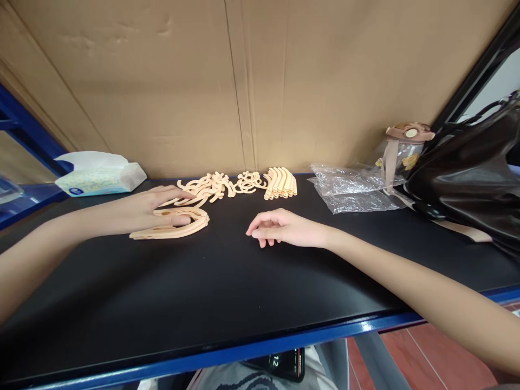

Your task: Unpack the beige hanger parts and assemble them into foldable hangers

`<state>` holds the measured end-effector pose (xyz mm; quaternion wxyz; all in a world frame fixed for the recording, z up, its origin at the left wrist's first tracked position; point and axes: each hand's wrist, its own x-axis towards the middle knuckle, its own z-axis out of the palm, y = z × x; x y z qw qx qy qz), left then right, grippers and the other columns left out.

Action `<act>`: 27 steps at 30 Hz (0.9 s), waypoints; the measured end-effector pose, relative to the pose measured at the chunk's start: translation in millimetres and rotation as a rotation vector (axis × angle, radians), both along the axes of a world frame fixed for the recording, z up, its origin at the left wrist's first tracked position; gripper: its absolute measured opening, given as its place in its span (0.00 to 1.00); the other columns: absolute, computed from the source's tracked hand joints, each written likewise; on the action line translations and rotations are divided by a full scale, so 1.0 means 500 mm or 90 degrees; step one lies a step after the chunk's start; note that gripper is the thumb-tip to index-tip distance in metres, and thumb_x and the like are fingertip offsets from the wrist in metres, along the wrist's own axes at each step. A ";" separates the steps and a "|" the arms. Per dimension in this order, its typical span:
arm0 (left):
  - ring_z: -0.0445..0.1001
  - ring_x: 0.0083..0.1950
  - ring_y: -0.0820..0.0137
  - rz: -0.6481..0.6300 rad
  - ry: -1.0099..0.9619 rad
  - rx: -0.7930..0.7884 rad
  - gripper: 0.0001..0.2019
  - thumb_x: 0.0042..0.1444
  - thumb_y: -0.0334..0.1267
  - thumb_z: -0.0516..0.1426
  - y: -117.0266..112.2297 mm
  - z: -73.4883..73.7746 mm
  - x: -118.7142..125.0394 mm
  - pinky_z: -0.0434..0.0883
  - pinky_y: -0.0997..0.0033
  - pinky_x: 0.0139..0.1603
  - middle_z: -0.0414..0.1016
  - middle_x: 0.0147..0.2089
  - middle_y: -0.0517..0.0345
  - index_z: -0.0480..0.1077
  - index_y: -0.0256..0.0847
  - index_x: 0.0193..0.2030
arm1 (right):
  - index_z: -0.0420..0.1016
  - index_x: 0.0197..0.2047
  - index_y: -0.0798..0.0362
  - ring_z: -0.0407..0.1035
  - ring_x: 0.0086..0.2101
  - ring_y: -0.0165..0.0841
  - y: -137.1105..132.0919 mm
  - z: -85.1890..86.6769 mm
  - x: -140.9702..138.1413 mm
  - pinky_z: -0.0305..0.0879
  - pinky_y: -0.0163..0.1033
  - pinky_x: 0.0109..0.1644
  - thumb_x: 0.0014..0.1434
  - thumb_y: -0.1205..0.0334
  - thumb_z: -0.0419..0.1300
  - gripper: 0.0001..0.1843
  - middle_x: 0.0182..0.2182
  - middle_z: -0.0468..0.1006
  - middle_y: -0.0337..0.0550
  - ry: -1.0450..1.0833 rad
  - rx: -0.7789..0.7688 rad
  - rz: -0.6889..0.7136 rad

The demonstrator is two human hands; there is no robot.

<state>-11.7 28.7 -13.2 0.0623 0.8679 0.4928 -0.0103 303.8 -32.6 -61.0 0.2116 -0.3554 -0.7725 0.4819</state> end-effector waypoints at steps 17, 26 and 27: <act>0.72 0.46 0.59 0.154 -0.075 0.216 0.18 0.55 0.47 0.51 0.047 -0.028 -0.027 0.66 0.65 0.44 0.76 0.44 0.50 0.72 0.39 0.44 | 0.73 0.43 0.55 0.67 0.30 0.27 0.000 0.000 0.000 0.63 0.34 0.34 0.62 0.54 0.56 0.14 0.29 0.74 0.39 -0.002 -0.001 0.000; 0.75 0.38 0.63 0.205 -0.055 0.090 0.21 0.51 0.55 0.54 0.080 -0.034 -0.068 0.67 0.68 0.36 0.78 0.41 0.54 0.73 0.40 0.42 | 0.73 0.44 0.56 0.67 0.30 0.27 0.000 0.001 0.001 0.63 0.34 0.34 0.62 0.53 0.55 0.15 0.29 0.74 0.40 -0.008 0.004 0.002; 0.75 0.38 0.63 0.205 -0.057 0.085 0.20 0.51 0.53 0.55 0.080 -0.035 -0.067 0.67 0.69 0.35 0.79 0.40 0.55 0.73 0.40 0.41 | 0.73 0.44 0.56 0.67 0.30 0.27 0.000 0.001 0.001 0.63 0.34 0.34 0.62 0.53 0.55 0.15 0.29 0.74 0.40 -0.006 0.005 0.003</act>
